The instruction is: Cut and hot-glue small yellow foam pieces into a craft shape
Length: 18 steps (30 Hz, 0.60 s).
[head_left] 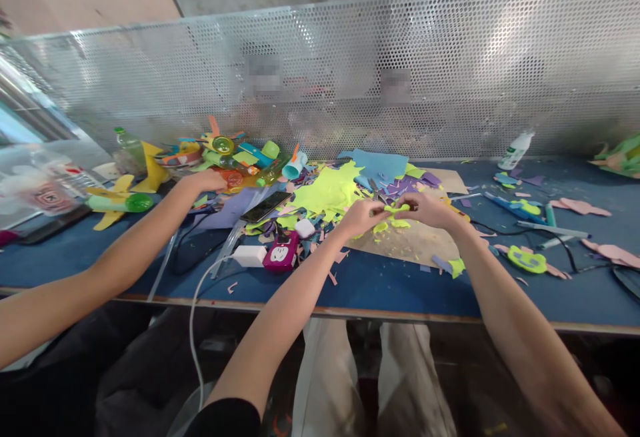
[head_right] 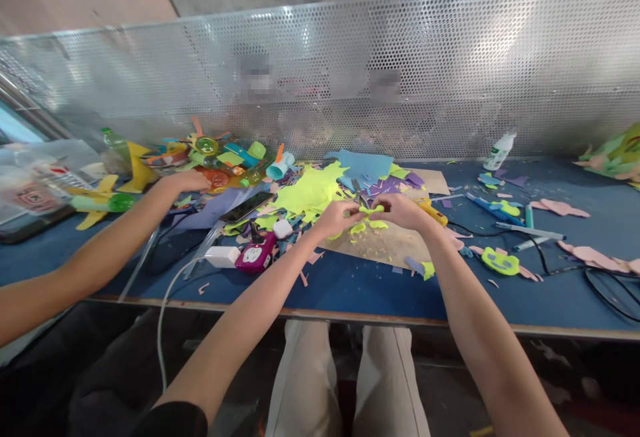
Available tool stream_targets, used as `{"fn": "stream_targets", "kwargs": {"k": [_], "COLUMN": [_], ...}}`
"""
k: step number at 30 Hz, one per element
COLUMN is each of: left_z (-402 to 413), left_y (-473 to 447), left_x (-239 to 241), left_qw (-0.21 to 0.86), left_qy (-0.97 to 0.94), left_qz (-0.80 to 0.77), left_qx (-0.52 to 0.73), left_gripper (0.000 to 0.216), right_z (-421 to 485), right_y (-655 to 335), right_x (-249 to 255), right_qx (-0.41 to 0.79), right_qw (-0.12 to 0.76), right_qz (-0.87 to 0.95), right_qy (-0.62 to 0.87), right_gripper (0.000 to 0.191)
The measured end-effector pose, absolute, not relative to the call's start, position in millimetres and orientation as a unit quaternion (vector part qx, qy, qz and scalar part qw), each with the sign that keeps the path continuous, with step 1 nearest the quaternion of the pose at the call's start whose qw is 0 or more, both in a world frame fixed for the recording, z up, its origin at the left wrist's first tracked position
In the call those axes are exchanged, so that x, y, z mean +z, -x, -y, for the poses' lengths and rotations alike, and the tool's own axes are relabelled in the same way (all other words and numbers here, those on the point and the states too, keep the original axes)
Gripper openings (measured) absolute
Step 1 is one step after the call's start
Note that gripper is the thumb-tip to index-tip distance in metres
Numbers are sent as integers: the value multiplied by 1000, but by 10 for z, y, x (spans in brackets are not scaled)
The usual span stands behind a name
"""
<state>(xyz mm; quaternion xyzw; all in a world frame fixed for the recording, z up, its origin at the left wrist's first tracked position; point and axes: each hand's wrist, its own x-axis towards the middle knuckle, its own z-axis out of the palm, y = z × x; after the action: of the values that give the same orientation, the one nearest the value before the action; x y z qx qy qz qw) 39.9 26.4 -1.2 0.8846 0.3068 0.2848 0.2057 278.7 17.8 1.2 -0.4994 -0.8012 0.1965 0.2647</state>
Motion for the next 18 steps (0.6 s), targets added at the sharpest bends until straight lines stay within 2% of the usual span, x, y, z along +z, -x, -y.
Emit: {"fn": "stream_targets", "kwargs": {"k": [4,10,14,18], "left_z": [-327,-336,-313,-327], "left_y": [-359,-351,-363,-351], "left_x": [-28,-34,-30,-25], "left_qw": [145,148,182,159], "left_qy": [-888,-884,-880,-878], "left_qz": [-319,-324,-320,-333], "left_qx": [298,303,302,304], "left_gripper": [42,44,49,49], "right_z": [-220,-165,-121,-158], "right_y": [-2797,-2707,-2656,-2682], "right_x": [-17,-3,8,5], "right_qx": [169,207,197,152], "right_qw": [334,413,419,393], "right_qz": [788,751,738,759], "right_qy": [488,471,490,496], "right_gripper": [29,35,30,27]}}
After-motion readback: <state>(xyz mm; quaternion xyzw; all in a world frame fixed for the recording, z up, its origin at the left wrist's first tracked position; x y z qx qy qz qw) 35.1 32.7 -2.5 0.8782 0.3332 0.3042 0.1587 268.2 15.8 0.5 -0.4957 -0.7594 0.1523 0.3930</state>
